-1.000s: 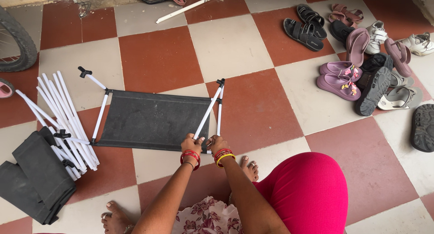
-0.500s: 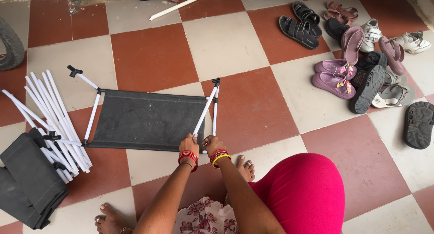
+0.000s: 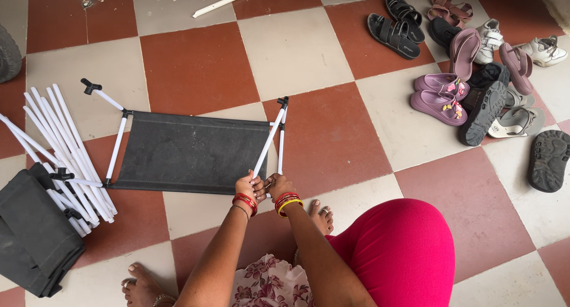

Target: The person assembles a shoe rack by inserting poles into a fabric shelf and attaching plastic corner connectors by hand.

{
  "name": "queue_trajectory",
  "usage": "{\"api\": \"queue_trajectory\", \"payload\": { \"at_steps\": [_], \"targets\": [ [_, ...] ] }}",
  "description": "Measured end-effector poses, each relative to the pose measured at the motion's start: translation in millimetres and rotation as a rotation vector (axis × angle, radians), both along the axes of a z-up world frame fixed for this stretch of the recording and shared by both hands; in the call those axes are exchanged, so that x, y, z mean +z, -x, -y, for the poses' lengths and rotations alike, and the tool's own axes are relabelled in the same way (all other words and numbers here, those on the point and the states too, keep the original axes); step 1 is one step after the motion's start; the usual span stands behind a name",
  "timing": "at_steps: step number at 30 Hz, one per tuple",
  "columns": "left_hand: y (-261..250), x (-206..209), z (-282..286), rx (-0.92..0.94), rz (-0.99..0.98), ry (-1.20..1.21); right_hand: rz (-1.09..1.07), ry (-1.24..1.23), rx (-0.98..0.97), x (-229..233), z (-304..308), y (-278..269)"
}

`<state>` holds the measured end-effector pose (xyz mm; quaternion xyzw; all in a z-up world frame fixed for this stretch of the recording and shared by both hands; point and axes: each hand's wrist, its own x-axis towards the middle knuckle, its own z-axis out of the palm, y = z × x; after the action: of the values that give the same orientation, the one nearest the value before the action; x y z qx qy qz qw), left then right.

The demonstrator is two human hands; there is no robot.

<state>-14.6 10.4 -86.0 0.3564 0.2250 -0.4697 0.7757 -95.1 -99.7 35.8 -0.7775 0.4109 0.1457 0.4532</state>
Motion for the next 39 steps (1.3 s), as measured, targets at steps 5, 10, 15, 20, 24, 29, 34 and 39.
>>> {"api": "queue_trajectory", "payload": {
  "at_steps": [5, 10, 15, 20, 24, 29, 34, 39],
  "targets": [
    [14.8, 25.1, 7.2, -0.347, 0.712, -0.822, 0.027, -0.045, 0.008, 3.3, 1.3, 0.4],
    [25.9, 96.7, 3.8, -0.257, 1.093, -1.225, 0.031, -0.064, 0.0, 8.9, 0.3, -0.3],
    [26.8, 143.1, 4.4, -0.487, 0.992, -1.302, -0.001, -0.113, -0.026, 14.1, 0.9, -1.6],
    [19.4, 93.8, 7.2, -0.506, 0.874, -1.277, 0.015, -0.098, -0.016, 11.6, -1.3, 0.2],
    [13.3, 30.2, 16.0, -0.298, 0.2, -0.552, 0.01, -0.071, -0.031, 3.2, 1.2, -0.5],
    [19.6, 22.2, 17.3, -0.25, 0.341, -0.602, 0.03, -0.062, -0.04, -6.3, 1.5, -0.1],
    [29.9, 67.6, 14.5, -0.235, 0.551, -0.721, -0.004, -0.033, -0.01, 9.0, 0.0, -0.2],
    [27.8, 89.0, 11.9, -0.212, 0.746, -0.848, -0.013, -0.032, 0.022, 14.3, 0.1, -0.8]
  ]
}}
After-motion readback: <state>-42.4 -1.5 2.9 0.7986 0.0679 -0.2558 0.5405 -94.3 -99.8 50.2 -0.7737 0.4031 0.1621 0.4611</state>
